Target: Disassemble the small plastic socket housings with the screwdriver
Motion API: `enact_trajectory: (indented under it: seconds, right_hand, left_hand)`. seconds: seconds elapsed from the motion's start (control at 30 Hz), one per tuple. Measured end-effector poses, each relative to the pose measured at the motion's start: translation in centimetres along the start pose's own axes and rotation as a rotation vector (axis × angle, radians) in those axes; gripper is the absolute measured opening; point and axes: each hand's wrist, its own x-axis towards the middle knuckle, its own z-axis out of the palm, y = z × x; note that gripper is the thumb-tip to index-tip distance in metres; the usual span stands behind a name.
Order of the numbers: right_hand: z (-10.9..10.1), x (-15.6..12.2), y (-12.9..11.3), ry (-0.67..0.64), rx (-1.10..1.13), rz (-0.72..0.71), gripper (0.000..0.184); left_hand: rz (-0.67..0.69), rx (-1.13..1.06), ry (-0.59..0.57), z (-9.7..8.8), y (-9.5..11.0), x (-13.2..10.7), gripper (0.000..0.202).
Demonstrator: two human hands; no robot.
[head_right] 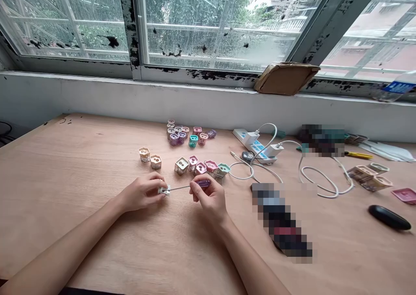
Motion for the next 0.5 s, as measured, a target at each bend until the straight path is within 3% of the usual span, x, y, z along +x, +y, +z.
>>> enact_trajectory:
  seconds: [0.5]
  right_hand:
    - [-0.15,-0.07,0.24,0.015,-0.017,-0.040,0.026]
  left_hand:
    - [-0.010,-0.009,0.011,0.08,-0.31,-0.04,0.015]
